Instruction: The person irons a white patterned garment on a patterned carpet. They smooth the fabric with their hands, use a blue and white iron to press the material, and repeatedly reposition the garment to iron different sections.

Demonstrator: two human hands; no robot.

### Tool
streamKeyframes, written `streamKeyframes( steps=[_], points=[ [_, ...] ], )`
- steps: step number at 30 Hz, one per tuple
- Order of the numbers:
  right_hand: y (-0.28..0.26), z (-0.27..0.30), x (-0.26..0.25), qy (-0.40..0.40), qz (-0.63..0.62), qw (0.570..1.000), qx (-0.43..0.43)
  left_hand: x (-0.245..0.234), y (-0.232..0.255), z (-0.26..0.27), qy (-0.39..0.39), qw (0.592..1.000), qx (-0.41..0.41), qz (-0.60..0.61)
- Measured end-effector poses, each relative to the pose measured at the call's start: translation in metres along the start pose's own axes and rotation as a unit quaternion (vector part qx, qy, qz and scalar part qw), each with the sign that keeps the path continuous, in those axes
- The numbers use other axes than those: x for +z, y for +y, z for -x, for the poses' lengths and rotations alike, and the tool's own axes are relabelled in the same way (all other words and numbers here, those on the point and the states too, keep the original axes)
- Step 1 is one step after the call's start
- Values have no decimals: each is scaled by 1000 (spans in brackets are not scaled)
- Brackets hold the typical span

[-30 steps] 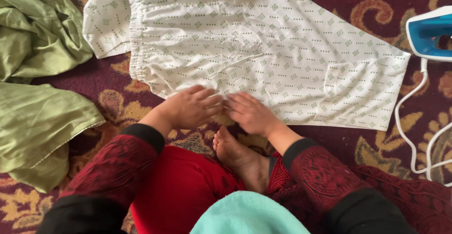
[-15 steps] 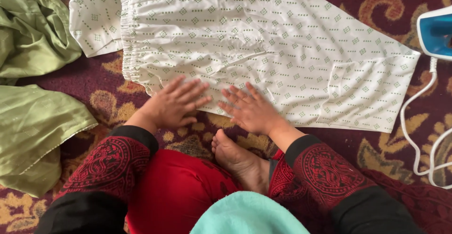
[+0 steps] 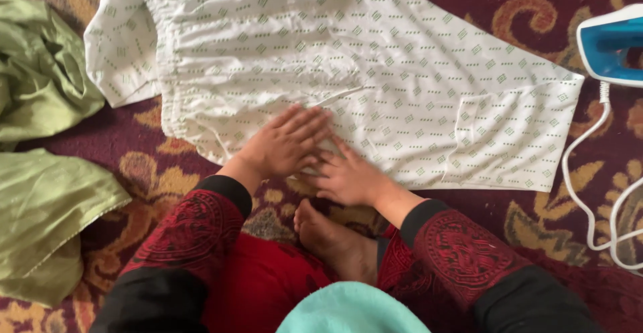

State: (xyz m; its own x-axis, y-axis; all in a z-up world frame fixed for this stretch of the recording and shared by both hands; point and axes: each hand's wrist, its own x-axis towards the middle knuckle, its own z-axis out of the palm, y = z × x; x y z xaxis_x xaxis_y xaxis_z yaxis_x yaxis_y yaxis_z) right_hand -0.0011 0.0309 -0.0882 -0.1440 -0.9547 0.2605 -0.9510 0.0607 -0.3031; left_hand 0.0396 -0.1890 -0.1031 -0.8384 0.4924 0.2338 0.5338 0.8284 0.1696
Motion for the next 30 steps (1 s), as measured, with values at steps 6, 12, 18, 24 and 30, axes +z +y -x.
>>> streamKeyframes(
  steps=[6,12,18,24,30],
  points=[
    [141,60,-19,227,-195,919,257,-7,-16,24,-45,994,-80,-51],
    [269,-56,-108,147,-317,775,528,-19,-23,16,-104,992,-65,2],
    [317,-147,-115,-127,-334,691,629,-20,-27,15,-104,993,-64,8],
    [325,-145,-125,-162,-478,646,573,-19,-28,14,-117,991,-64,7],
    [328,-144,-125,-144,-503,625,580,-16,-27,16,-125,990,-69,2]
  ],
)
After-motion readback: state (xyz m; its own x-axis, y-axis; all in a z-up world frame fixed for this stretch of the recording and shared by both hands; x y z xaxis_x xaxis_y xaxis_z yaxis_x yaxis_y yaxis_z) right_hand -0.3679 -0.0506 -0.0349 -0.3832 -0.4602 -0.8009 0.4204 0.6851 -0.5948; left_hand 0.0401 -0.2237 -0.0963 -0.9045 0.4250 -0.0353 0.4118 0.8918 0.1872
